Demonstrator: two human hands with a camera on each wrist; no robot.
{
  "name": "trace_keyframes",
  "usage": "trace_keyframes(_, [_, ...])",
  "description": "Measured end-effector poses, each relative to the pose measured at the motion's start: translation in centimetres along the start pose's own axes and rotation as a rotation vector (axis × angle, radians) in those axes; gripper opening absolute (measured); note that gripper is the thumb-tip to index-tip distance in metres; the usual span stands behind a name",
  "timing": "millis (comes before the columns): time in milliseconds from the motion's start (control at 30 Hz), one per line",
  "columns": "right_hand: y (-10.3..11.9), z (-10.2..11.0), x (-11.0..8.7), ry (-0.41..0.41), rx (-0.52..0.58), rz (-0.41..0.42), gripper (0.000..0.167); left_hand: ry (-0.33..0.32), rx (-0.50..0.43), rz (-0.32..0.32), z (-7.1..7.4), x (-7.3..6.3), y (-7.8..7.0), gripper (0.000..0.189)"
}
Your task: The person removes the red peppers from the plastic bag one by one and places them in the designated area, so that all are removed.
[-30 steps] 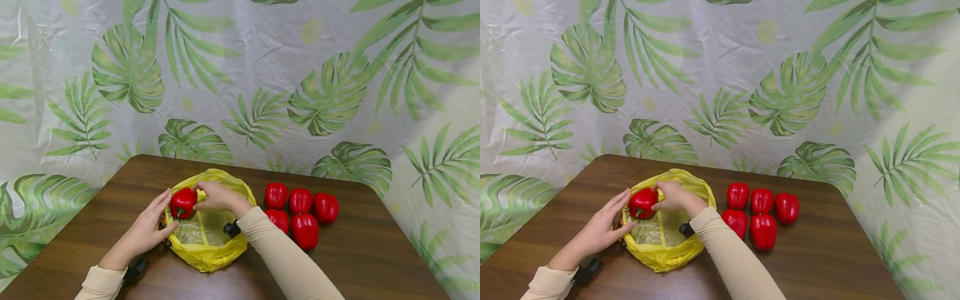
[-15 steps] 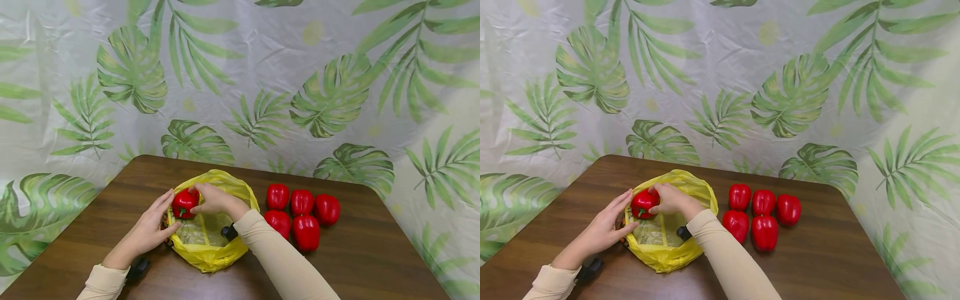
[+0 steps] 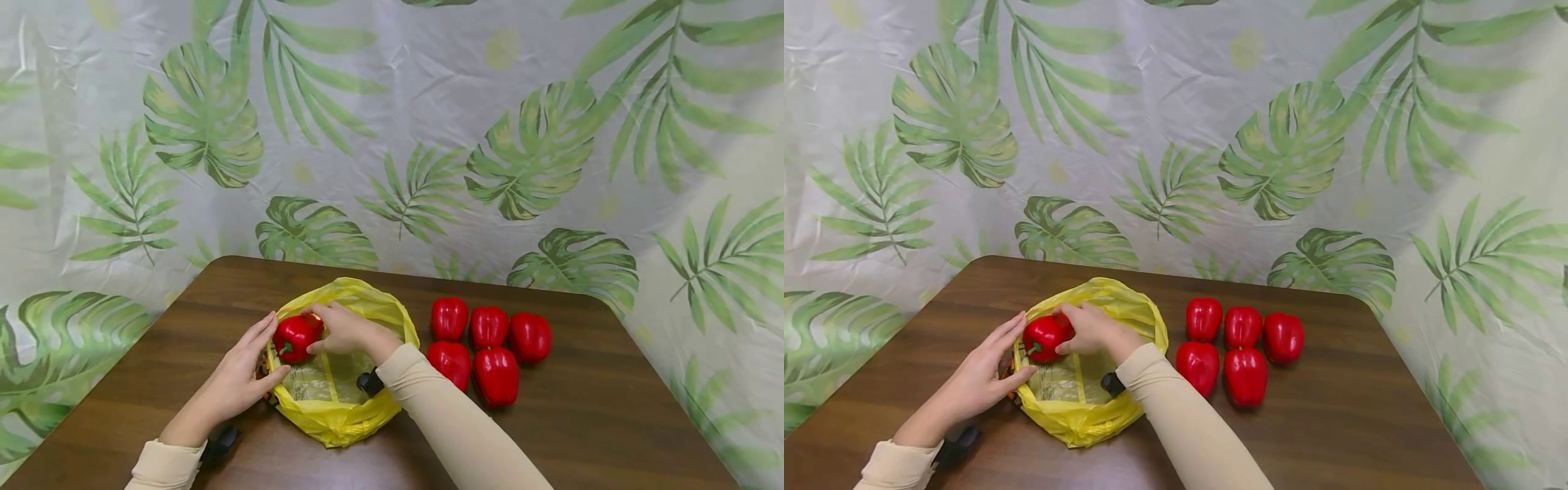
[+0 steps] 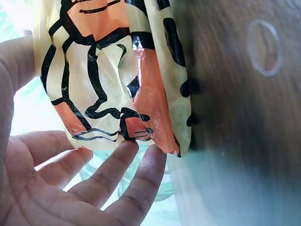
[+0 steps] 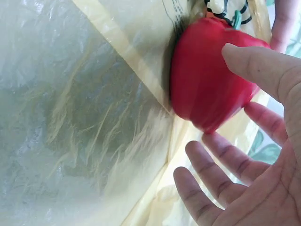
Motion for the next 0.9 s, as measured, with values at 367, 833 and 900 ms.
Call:
trace_keyframes(367, [-0.2,0.0,-0.1,0.003,-0.039,0.026,0.071,-0.013,0.004,-0.014,0.1,0.1,-0.1,0.082])
trace_keyframes(833, [0.6,-0.2,0.1,-0.017,-0.095,0.108,0.070,-0.011,-0.005,-0.020,-0.3,-0.1,0.1,0.082])
trace_keyframes(900, [0.4,-0.3,0.0,-0.016,-0.099,0.088,0.069,-0.006,-0.002,-0.016,-0.3,-0.2,0.2,0.082])
Point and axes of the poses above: each hand's wrist, its own x-axis towards the middle knuckle, its own z-axis out of the back of the hand, y = z × x, the point moved 8 cm from there along x, towards the middle knuckle, and after that the axes turned 12 degrees about z, right-handed, at the moved point
